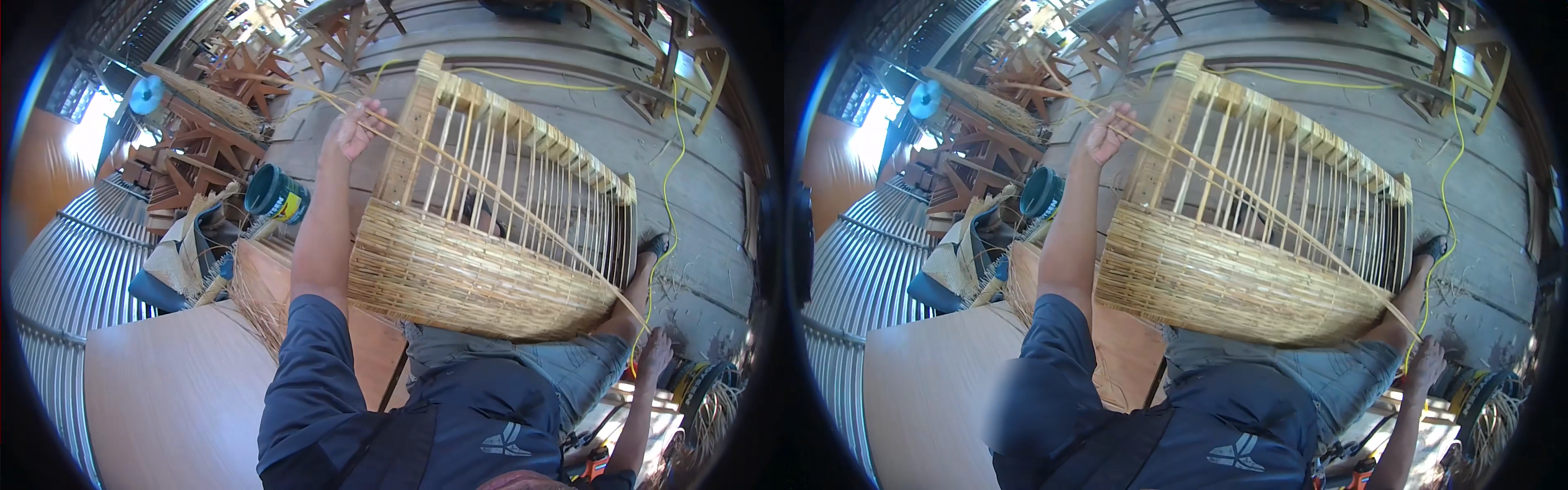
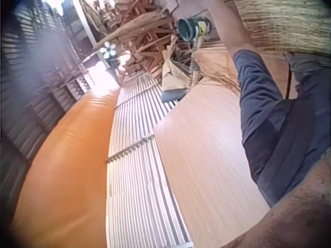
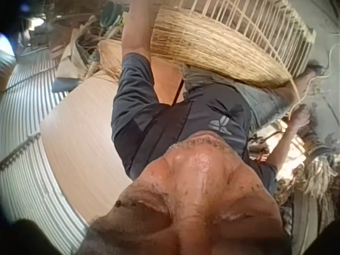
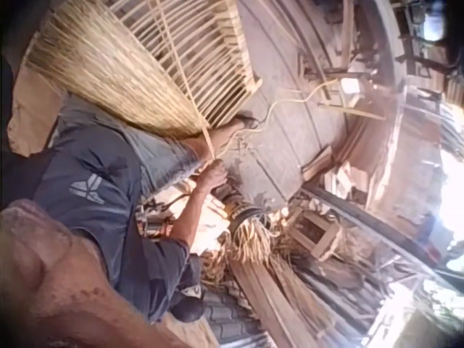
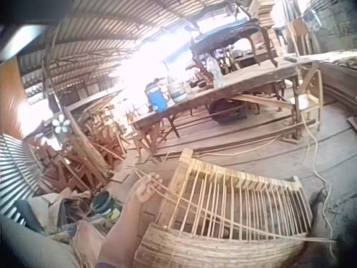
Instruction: The recorder is weaving and assembling a large bamboo structure, possibly a cage or basket, using strips and various hand tools.
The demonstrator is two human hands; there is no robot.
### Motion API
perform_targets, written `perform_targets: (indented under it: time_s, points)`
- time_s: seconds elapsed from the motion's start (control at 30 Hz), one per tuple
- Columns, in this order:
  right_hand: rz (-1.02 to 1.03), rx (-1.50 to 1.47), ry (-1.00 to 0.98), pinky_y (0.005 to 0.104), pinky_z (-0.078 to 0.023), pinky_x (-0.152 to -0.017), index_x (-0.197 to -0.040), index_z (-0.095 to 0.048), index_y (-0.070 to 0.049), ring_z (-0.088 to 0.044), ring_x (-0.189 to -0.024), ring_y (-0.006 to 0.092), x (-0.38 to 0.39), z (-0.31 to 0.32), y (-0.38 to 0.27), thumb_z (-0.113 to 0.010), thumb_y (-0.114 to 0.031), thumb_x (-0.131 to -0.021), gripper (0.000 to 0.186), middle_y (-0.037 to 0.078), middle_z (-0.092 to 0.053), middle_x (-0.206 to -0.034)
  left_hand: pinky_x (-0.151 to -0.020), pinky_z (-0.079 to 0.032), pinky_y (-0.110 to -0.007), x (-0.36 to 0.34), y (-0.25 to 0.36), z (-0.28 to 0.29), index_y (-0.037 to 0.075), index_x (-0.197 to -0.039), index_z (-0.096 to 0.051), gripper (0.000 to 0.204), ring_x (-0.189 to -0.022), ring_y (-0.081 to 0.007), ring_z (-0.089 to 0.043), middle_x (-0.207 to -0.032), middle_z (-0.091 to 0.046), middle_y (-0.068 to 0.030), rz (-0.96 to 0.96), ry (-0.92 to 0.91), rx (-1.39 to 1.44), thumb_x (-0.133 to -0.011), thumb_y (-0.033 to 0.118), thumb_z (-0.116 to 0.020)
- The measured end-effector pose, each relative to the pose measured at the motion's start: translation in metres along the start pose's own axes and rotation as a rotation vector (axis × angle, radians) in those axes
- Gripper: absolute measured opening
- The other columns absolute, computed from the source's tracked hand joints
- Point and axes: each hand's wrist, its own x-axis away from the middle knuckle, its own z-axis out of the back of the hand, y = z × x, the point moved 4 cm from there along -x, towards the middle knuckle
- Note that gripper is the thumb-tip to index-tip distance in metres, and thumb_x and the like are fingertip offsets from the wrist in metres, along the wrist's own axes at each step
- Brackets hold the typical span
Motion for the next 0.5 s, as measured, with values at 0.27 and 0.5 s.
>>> perform_targets:
  time_s: [0.27,0.5]
  points:
    - [0.077,-0.033,-0.002,0.0445,-0.043,-0.067,-0.091,-0.05,-0.009,-0.054,-0.084,0.0323,-0.009,-0.004,-0.013,-0.049,-0.012,-0.08,0.012,0.012,-0.055,-0.086,-0.08,-0.049,-0.039,-0.027,0.001,0.049,0.007,-0.1,-0.059,0.02,-0.091,-0.0228,-0.059,-0.1,-0.062,-0.0098,0.043,-0.156,0.09,-0.087,0.022,-0.056]
    - [0.125,-0.982,0.125,0.0324,-0.046,-0.069,-0.093,-0.063,-0.003,-0.06,-0.075,0.0256,-0.038,0.016,-0.079,-0.065,-0.007,-0.072,0.021,0.015,-0.062,-0.083,-0.063,-0.044,-0.033,-0.013,0.193,0.022,0.008,-0.077,-0.051,0.013,-0.067,-0.0205,-0.052,-0.07,-0.051,-0.0061,-0.572,0.292,-0.121,-0.066,0.003,-0.057]
